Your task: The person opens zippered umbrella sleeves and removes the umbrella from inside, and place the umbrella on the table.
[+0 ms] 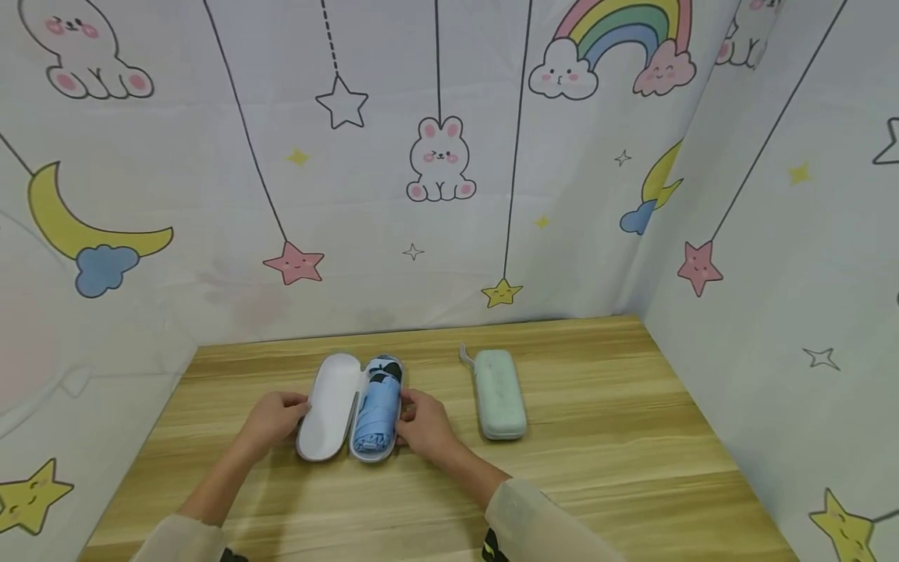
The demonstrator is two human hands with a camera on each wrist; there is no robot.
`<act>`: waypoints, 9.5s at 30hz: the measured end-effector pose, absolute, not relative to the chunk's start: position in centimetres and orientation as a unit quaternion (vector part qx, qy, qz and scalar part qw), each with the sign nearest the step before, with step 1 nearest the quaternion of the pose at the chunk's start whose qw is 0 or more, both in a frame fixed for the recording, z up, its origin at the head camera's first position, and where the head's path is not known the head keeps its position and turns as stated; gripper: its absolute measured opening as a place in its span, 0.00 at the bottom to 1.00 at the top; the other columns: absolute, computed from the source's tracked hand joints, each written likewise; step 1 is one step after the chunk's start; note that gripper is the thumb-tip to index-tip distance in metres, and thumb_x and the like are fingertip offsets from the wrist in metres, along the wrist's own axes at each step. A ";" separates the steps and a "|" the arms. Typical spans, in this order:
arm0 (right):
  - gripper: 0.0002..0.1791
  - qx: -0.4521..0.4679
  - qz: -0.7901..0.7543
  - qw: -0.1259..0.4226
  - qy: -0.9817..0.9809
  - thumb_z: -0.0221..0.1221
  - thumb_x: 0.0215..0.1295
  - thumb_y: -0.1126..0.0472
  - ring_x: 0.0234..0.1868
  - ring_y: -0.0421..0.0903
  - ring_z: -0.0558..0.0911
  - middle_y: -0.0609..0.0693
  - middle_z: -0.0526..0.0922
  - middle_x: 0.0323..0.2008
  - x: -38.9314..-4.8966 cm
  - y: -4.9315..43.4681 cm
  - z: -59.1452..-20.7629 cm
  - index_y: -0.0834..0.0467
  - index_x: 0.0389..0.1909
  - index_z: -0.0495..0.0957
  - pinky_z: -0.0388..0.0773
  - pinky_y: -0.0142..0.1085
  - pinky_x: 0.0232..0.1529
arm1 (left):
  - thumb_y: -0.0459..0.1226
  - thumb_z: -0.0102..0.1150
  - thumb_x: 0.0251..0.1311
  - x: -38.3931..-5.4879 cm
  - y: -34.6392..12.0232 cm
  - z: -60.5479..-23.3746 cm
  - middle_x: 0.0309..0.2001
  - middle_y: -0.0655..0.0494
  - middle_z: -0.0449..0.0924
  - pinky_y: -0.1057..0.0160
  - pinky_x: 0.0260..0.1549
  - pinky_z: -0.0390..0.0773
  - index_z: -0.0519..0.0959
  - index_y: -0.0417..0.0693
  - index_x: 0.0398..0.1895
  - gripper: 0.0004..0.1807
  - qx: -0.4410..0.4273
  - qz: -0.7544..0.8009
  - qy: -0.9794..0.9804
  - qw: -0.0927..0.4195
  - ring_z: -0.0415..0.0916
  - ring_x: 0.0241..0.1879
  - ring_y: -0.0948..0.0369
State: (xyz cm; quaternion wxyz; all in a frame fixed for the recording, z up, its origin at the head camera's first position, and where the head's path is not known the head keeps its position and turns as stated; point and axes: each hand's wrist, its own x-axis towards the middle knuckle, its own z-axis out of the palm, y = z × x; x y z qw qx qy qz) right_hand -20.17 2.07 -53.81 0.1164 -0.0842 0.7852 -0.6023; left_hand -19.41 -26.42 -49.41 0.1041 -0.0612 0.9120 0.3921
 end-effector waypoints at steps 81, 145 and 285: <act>0.31 -0.093 -0.369 0.055 0.923 0.76 0.62 0.48 0.47 0.51 0.84 0.57 0.86 0.46 -21.3 0.0 -50.3 0.67 0.54 0.81 0.84 0.44 0.48 | 0.43 0.52 0.81 -20.1 -26.1 -50.1 0.70 0.29 0.70 0.47 0.52 0.85 0.65 0.30 0.77 0.32 -0.082 0.513 0.846 0.123 0.76 0.63 0.42; 0.47 -0.086 -0.424 0.050 0.900 0.76 0.57 0.48 0.57 0.52 0.80 0.60 0.80 0.60 -21.2 -0.9 -52.2 0.66 0.71 0.69 0.81 0.45 0.57 | 0.44 0.54 0.81 -19.8 -26.1 -49.7 0.72 0.29 0.68 0.49 0.52 0.85 0.64 0.31 0.78 0.33 -0.068 0.536 0.834 0.111 0.75 0.65 0.41; 0.38 -0.065 -0.486 0.012 0.872 0.77 0.54 0.49 0.46 0.47 0.83 0.54 0.84 0.48 -21.5 5.4 -53.6 0.65 0.61 0.75 0.83 0.43 0.49 | 0.44 0.56 0.80 -19.9 -27.5 -49.4 0.67 0.30 0.74 0.53 0.47 0.87 0.68 0.31 0.76 0.32 -0.070 0.510 0.853 0.087 0.79 0.58 0.47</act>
